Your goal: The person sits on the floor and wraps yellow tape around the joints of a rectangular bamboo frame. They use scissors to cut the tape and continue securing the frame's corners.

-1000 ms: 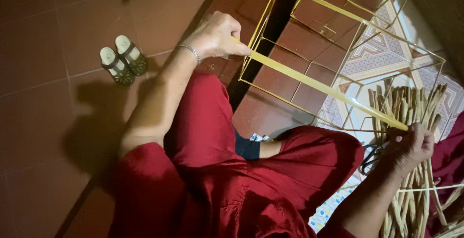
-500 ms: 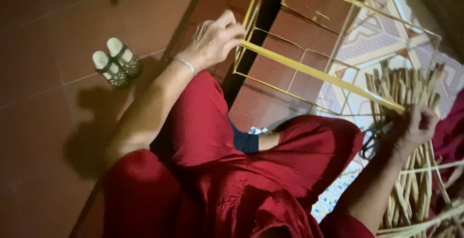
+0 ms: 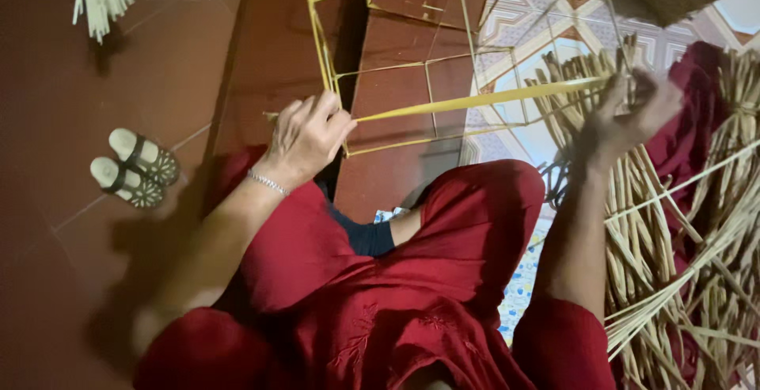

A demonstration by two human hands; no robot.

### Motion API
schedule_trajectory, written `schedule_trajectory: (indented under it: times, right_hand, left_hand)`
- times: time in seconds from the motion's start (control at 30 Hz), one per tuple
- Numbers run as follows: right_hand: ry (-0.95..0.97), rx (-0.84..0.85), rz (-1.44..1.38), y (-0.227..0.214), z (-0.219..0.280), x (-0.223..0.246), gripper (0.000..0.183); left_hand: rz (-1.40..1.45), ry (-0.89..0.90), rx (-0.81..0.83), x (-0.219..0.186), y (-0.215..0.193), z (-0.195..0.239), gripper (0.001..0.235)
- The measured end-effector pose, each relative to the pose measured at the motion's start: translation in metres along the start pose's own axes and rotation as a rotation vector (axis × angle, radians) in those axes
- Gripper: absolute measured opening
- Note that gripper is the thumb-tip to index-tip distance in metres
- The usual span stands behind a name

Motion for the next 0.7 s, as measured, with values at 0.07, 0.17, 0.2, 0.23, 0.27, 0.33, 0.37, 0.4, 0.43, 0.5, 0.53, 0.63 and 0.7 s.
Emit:
schedule_trajectory:
  times: [0.07, 0.17, 0.2, 0.23, 0.27, 0.33, 0.37, 0.4, 0.43, 0.5, 0.53, 0.63, 0.7]
  right_hand:
    - [0.200, 0.049, -0.243, 0.011, 0.016, 0.010, 0.010]
    - [0.640, 0.145, -0.501, 0.047, 0.060, 0.026, 0.021]
    - [0.713, 0.137, -0.647, 0.060, 0.070, 0.034, 0.021]
    - [0.781, 0.127, -0.797, 0.073, 0.078, 0.042, 0.022]
    - [0.823, 0.116, -0.804, 0.079, 0.081, 0.046, 0.022]
    - [0.905, 0.091, -0.820, 0.089, 0.082, 0.050, 0.023]
    - [0.928, 0.069, -0.833, 0.092, 0.081, 0.052, 0.023]
    - [0.951, 0.047, -0.845, 0.096, 0.080, 0.053, 0.022]
    - [0.972, 0.026, -0.858, 0.098, 0.079, 0.051, 0.022]
    - [1.010, 0.013, -0.908, 0.104, 0.076, 0.047, 0.023]
    - [1.030, 0.006, -0.932, 0.106, 0.075, 0.044, 0.024]
    - [0.988, 0.038, -0.848, 0.108, 0.070, 0.036, 0.029]
    - [0.946, 0.069, -0.823, 0.110, 0.068, 0.032, 0.031]
  left_hand:
    - [-0.032, 0.026, -0.007, -0.005, -0.002, -0.003, 0.018]
    - [-0.028, 0.084, 0.026, -0.010, -0.002, -0.003, 0.012]
    - [-0.043, 0.095, 0.032, -0.012, -0.002, -0.003, 0.011]
    - [-0.060, 0.106, 0.036, -0.014, -0.002, -0.003, 0.010]
    - [-0.077, 0.117, 0.041, -0.015, -0.001, -0.004, 0.010]
    - [-0.084, 0.121, 0.026, -0.017, -0.002, -0.003, 0.008]
    - [-0.088, 0.121, 0.017, -0.016, -0.003, -0.003, 0.008]
    - [-0.092, 0.127, 0.011, -0.016, -0.003, -0.003, 0.008]
    - [-0.096, 0.133, 0.003, -0.017, -0.003, -0.003, 0.008]
    - [-0.092, 0.144, 0.004, -0.017, -0.001, -0.004, 0.008]
    - [-0.084, 0.151, 0.012, -0.017, 0.000, -0.004, 0.008]
    - [-0.079, 0.160, 0.023, -0.017, 0.002, -0.004, 0.008]
    - [-0.073, 0.167, 0.020, -0.017, 0.000, -0.005, 0.009]
Point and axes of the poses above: each hand's wrist, its own z-axis away from the middle knuckle, its own y-axis out of the palm, x = y × z, the point moved 6 cm from there along -z, towards the middle knuckle, and after that the axes turned 14 degrees about -z, right-handed, at the moved point
